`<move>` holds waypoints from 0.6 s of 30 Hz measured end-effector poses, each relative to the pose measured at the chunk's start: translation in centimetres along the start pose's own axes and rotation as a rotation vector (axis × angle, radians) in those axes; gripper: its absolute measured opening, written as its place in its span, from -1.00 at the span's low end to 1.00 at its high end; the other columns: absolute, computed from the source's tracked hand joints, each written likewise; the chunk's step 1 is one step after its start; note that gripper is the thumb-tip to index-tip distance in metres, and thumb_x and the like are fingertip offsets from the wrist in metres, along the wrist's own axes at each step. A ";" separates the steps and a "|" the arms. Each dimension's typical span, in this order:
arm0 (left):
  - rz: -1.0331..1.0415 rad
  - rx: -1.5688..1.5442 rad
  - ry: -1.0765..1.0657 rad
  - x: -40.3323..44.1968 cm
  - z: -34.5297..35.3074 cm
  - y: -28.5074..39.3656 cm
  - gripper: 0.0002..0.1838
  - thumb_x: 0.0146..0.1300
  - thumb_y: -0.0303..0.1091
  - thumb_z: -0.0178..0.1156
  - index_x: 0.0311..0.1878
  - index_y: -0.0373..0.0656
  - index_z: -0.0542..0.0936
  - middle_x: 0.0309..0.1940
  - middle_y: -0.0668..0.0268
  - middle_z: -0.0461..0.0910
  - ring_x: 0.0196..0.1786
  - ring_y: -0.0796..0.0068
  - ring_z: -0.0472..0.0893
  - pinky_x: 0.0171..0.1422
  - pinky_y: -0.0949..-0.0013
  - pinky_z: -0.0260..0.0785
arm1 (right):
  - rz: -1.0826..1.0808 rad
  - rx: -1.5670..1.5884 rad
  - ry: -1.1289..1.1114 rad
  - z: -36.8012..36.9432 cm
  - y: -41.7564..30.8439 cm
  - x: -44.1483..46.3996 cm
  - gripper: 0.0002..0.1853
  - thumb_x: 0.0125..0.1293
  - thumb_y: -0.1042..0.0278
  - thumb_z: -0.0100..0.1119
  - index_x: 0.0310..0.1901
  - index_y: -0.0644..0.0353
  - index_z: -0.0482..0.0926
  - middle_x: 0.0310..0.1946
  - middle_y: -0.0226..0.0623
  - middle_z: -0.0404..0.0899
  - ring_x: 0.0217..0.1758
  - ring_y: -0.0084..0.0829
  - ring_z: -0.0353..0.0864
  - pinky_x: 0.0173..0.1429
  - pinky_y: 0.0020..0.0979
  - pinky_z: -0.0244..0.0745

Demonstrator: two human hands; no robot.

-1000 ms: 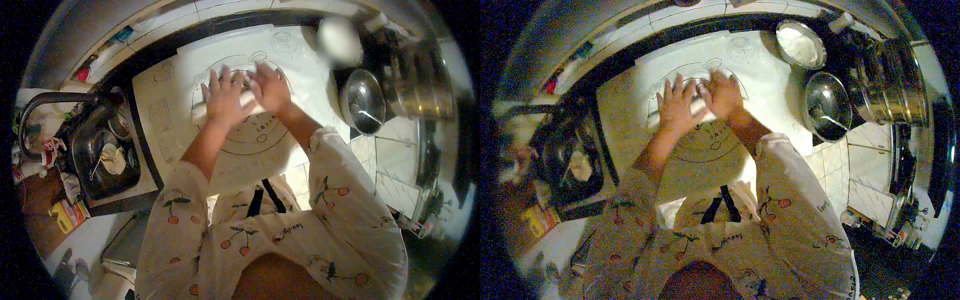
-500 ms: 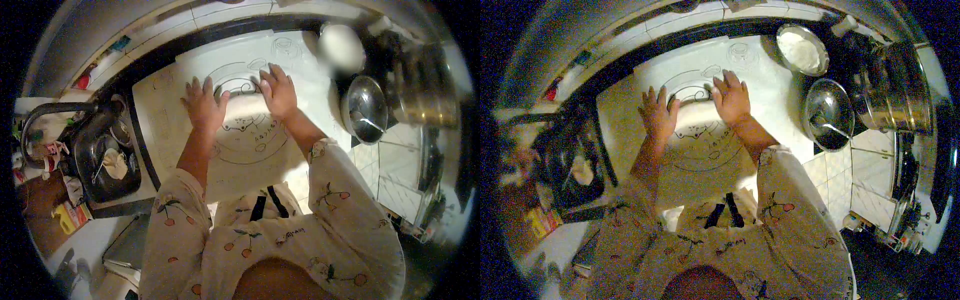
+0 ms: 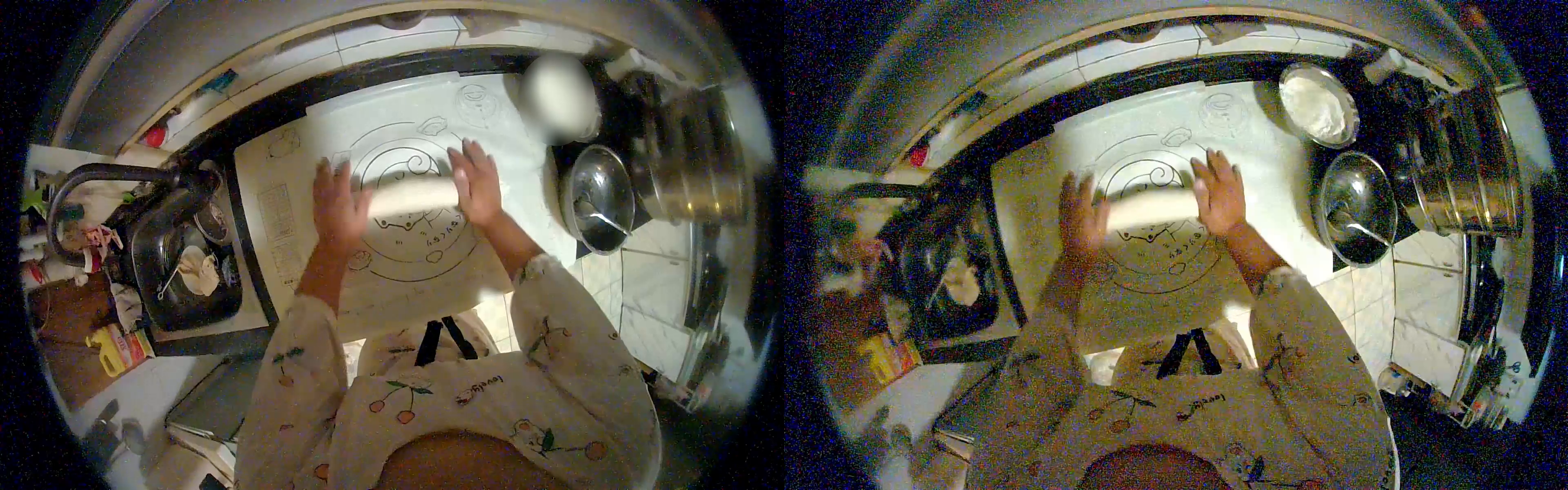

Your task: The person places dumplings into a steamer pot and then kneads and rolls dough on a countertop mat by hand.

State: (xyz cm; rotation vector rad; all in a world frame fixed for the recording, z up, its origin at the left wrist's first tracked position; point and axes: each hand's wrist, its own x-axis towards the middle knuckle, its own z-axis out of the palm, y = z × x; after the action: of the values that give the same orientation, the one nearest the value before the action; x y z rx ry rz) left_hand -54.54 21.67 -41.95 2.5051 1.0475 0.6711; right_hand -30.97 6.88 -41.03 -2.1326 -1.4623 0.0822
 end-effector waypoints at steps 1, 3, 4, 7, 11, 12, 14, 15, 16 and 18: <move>-0.031 -0.026 0.022 2.0 0.1 -0.3 -0.32 0.06 -0.10 0.25 0.25 -0.20 0.38 0.30 -0.17 0.21 0.41 -0.16 0.15 0.43 -0.14 -0.01 | 0.001 0.007 -0.001 0.3 0.3 1.5 -0.55 0.41 0.14 -0.17 0.25 0.08 0.40 0.35 -0.03 0.21 0.44 0.00 0.13 0.41 0.13 0.00; -0.017 -0.061 -0.013 2.3 -0.2 -0.5 -0.35 0.08 -0.16 0.24 0.24 -0.22 0.38 0.30 -0.19 0.22 0.40 -0.18 0.15 0.43 -0.09 0.01 | 0.009 0.022 -0.005 0.2 0.3 3.0 -0.56 0.42 0.12 -0.20 0.23 0.09 0.44 0.33 -0.03 0.25 0.43 0.01 0.14 0.43 0.08 0.01; 0.026 -0.068 -0.066 1.5 -0.6 -0.6 -0.35 0.07 -0.16 0.24 0.23 -0.22 0.38 0.30 -0.19 0.22 0.40 -0.19 0.15 0.44 -0.09 0.01 | -0.027 0.055 -0.050 0.1 0.1 2.4 -0.56 0.42 0.12 -0.20 0.22 0.09 0.44 0.34 -0.04 0.25 0.43 0.01 0.14 0.43 0.06 0.01; 0.185 -0.012 -0.114 -2.1 -2.0 -0.1 -0.28 0.05 -0.12 0.29 0.27 -0.23 0.32 0.32 -0.20 0.18 0.41 -0.20 0.13 0.44 -0.10 0.00 | -0.196 0.097 -0.148 -0.9 0.5 -1.8 -0.54 0.38 0.19 -0.11 0.28 0.07 0.37 0.37 -0.08 0.21 0.43 -0.01 0.15 0.45 0.02 0.01; 0.250 -0.056 -0.063 -9.0 -3.8 2.1 -0.09 -0.01 0.02 0.32 0.35 -0.22 0.18 0.38 -0.16 0.05 0.43 -0.20 0.07 0.46 -0.11 -0.06 | -0.041 -0.040 -0.203 -3.3 -3.0 -8.9 -0.46 0.25 0.36 -0.03 0.31 0.13 0.31 0.35 0.03 0.20 0.43 0.04 0.14 0.45 0.01 0.02; 0.218 -0.085 -0.094 -10.5 -3.2 2.9 -0.05 -0.02 0.03 0.32 0.37 -0.22 0.14 0.39 -0.15 0.01 0.43 -0.20 0.05 0.47 -0.12 -0.07 | 0.024 -0.106 -0.220 -3.7 -4.3 -9.9 -0.46 0.23 0.39 -0.03 0.29 0.17 0.32 0.34 0.07 0.21 0.44 0.06 0.13 0.46 0.01 0.01; 0.250 -0.233 -0.213 -11.9 -2.0 5.7 -0.05 0.01 0.04 0.29 0.39 -0.23 0.11 0.40 -0.13 -0.01 0.43 -0.20 0.06 0.47 -0.12 -0.08 | 0.052 -0.074 -0.155 -2.7 -7.6 -11.2 -0.43 0.18 0.45 0.03 0.28 0.25 0.31 0.35 0.08 0.18 0.44 0.06 0.11 0.45 0.03 0.00; 0.292 -0.242 -0.248 -11.6 -1.4 7.3 -0.08 0.05 0.02 0.25 0.39 -0.25 0.11 0.39 -0.14 0.00 0.42 -0.20 0.07 0.46 -0.12 -0.07 | -0.004 -0.007 -0.221 -1.5 -8.8 -11.1 -0.39 0.19 0.37 0.04 0.30 0.30 0.24 0.35 0.08 0.16 0.45 0.05 0.10 0.46 0.04 -0.01; 0.333 -0.253 -0.284 -11.2 -0.7 8.8 -0.12 0.10 0.01 0.21 0.39 -0.27 0.11 0.39 -0.14 0.01 0.41 -0.20 0.08 0.46 -0.12 -0.07 | -0.055 0.064 -0.290 -0.3 -10.0 -10.9 -0.34 0.20 0.30 0.06 0.33 0.35 0.18 0.36 0.08 0.14 0.45 0.05 0.08 0.46 0.04 -0.03; 0.366 -0.056 -0.247 -8.1 1.1 10.3 -0.19 0.18 -0.03 0.12 0.38 -0.30 0.11 0.38 -0.14 0.04 0.40 -0.18 0.10 0.46 -0.10 -0.06 | -0.119 0.018 -0.041 1.7 -10.2 -7.8 -0.32 0.24 0.17 0.02 0.35 0.33 0.14 0.37 0.09 0.11 0.45 0.03 0.09 0.45 0.05 -0.03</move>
State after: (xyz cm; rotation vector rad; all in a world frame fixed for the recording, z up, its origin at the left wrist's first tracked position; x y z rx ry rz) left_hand -53.10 8.69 -40.29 2.6690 0.4827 0.4593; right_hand -43.34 3.35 -39.70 -2.0360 -1.6026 0.0950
